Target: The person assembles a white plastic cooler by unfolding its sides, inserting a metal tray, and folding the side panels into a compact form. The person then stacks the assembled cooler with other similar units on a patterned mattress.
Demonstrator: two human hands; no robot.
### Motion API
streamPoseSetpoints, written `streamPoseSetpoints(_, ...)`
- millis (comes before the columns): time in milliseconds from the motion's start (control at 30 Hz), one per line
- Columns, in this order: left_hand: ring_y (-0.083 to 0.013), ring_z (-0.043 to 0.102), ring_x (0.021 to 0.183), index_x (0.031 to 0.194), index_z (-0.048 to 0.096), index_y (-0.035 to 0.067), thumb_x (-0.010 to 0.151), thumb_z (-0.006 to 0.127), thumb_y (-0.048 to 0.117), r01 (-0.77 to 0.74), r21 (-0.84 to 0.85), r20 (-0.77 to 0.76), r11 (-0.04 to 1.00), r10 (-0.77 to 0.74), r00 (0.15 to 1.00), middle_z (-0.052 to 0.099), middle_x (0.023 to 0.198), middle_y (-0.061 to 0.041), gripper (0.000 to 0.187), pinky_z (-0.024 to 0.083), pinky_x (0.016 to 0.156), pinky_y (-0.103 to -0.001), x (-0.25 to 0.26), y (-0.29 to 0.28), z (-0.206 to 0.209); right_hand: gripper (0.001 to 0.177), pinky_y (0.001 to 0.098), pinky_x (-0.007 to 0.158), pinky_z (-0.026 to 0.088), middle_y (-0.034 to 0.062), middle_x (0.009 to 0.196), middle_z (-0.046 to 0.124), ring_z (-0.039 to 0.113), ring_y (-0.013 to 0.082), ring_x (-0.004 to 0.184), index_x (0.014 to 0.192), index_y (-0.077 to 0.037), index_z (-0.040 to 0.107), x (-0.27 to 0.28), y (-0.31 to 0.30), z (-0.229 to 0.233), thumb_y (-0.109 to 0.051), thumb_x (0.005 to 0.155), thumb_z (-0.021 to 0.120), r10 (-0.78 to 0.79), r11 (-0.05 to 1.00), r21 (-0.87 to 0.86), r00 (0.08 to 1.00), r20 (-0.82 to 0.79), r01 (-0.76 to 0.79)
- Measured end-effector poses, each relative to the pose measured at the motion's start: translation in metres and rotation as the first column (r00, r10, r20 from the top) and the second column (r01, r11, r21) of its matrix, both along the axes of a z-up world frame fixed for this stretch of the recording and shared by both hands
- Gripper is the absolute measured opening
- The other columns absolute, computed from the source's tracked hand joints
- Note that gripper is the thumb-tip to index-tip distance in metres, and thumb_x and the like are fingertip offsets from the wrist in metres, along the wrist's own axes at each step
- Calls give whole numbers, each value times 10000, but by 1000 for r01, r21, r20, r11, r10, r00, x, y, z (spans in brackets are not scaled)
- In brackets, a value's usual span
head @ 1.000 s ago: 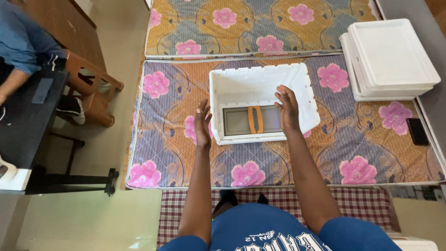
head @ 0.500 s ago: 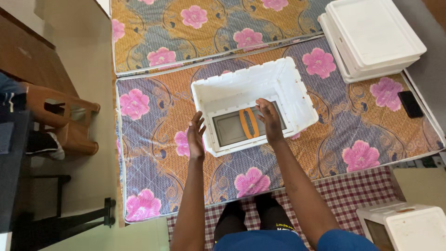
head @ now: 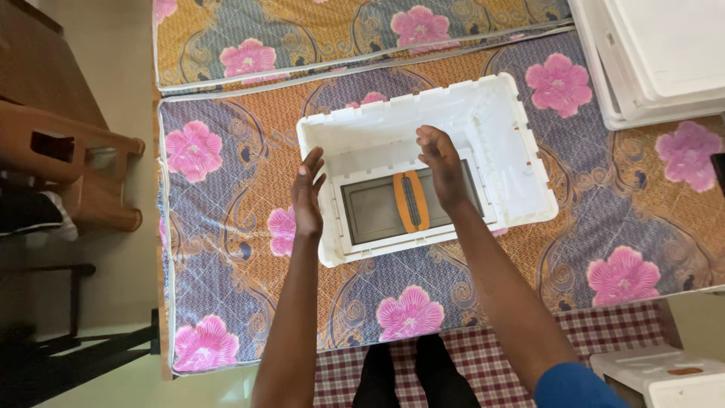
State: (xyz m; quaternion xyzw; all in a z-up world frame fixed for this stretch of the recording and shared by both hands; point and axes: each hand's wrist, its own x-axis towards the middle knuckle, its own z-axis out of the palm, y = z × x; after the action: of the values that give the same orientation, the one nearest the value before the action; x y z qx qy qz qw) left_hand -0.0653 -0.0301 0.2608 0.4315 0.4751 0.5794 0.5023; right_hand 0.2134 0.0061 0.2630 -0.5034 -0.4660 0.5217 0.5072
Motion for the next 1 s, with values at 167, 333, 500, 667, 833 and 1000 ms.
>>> streamPoseSetpoints(167, -338, 476, 1460, 1512, 487, 32, 1041, 372, 618, 15, 6, -74, 1000, -15, 997, 532, 1547, -172, 761, 376, 1197, -491, 3, 28, -20, 560, 372, 1165, 430, 123, 1453, 580, 535, 234, 1378, 1451, -14, 511, 9, 44, -42, -390, 1051, 622, 73, 991, 106, 995, 67, -79)
streamPoseSetpoints(333, -330, 464, 1464, 1505, 506, 28, 1052, 432, 580, 89, 27, -188, 996, -82, 979, 541, 1538, -165, 718, 355, 1206, -467, 20, 52, -30, 564, 370, 1103, 469, 126, 1451, 565, 531, 242, 1379, 1432, -18, 508, 6, 71, -66, -333, 998, 683, 41, 987, 145, 979, 200, -71)
streamPoseSetpoints(500, -281, 575, 1367, 1410, 586, 66, 1031, 608, 401, 58, 6, -498, 998, -47, 866, 627, 1440, -131, 507, 457, 1121, -415, 24, 76, -42, 635, 458, 1250, 362, 205, 1578, 447, 418, 337, 1506, 1526, -8, 449, 4, 86, -78, -280, 1014, 707, 30, 933, 284, 833, 552, -222)
streamPoseSetpoints(667, -305, 625, 1225, 1299, 633, 61, 956, 720, 215, 80, 93, -743, 992, 15, 669, 669, 1295, -127, 386, 526, 1003, -426, 22, 88, -53, 795, 525, 1244, 253, 276, 1644, 277, 243, 436, 1532, 1587, 57, 325, -3, 106, -80, -271, 978, 717, -18, 830, 332, 573, 820, -449)
streamPoseSetpoints(833, -346, 615, 1084, 1172, 677, 63, 892, 713, 81, 57, 264, -857, 963, 207, 472, 688, 1167, -108, 283, 534, 918, -459, 19, 96, -66, 764, 521, 1260, 262, 266, 1618, 331, 286, 426, 1516, 1564, 59, 370, -9, 124, -81, -233, 944, 707, -91, 810, 292, 383, 919, -509)
streamPoseSetpoints(1000, -329, 601, 1036, 1092, 718, 84, 848, 695, -1, 2, 309, -902, 951, 292, 318, 707, 1078, -77, 260, 490, 865, -478, 16, 102, -80, 670, 496, 1241, 295, 225, 1580, 421, 351, 407, 1482, 1528, 10, 463, -9, 132, -88, -176, 924, 687, -97, 825, 249, 307, 947, -507)
